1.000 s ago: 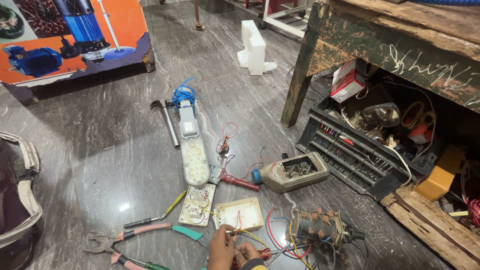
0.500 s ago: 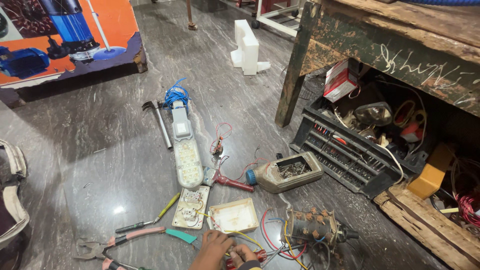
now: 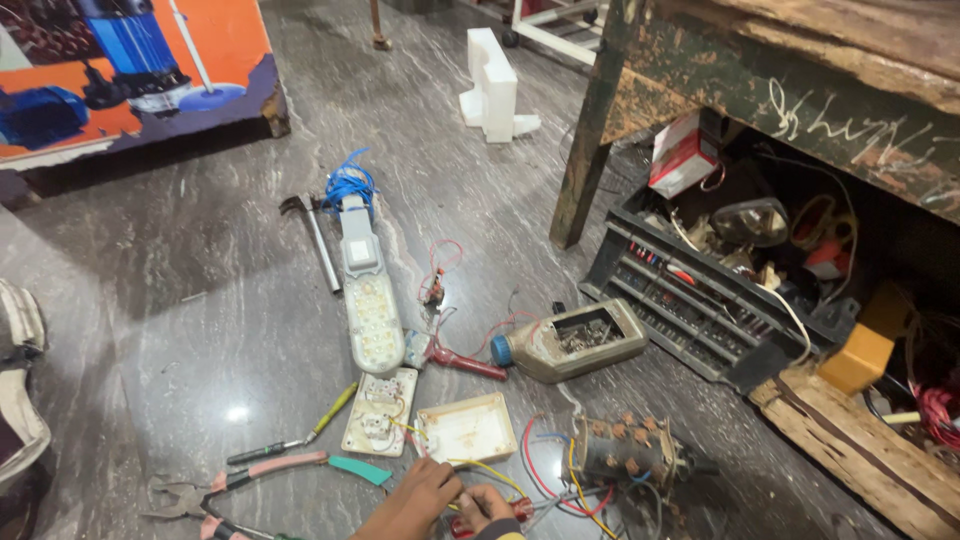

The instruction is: The person is sitting on the floor, using pliers and a screwdriver to strip and connect wires to a small electrical component. They are working on a disassembled electrical device, carefully handling the wires and components.

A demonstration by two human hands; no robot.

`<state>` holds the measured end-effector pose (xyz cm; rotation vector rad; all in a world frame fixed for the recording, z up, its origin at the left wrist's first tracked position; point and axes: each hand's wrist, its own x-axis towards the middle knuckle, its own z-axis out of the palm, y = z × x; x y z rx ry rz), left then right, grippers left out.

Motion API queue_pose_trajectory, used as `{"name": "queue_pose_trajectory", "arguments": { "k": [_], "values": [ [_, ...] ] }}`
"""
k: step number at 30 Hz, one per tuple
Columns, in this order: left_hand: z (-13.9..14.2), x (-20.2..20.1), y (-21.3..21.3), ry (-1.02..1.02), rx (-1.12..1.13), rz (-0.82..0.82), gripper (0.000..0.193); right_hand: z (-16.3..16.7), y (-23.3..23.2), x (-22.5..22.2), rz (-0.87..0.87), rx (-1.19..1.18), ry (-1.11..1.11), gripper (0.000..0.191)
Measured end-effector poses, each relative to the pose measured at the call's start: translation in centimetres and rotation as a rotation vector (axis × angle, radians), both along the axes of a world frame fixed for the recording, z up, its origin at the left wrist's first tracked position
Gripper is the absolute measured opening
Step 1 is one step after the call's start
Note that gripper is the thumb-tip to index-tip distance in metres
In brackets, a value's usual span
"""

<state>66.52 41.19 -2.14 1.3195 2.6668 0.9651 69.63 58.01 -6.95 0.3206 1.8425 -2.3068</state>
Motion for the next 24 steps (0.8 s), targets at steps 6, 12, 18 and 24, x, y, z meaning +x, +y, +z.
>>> {"name": "queue_pose_trajectory", "arguments": {
  "k": [6, 12, 18, 24],
  "values": [
    [-2.3, -2.3, 0.1, 0.124, 0.043, 0.269, 0.031, 0.3, 0.2, -2.2, -0.221, -0.228, -0.358, 0.043],
    [-2.5, -3.9, 1.5, -0.073, -0.040, 0.558, 0.035, -0.1, 0.7, -3.8, -0.479, -0.662, -0.286, 0.060],
    [-3.3, -3.0, 4.1, -0.213, -0.093, 0.542, 0.034, -0.4, -0.3, -4.4, -0.563, -0.764, -0.331, 0.060],
    [-3.4, -2.8, 4.8, -0.199, -0.076, 0.590, 0.032, -0.4, -0.1, -3.8, -0.615, -0.821, -0.344, 0.061]
  ]
}}
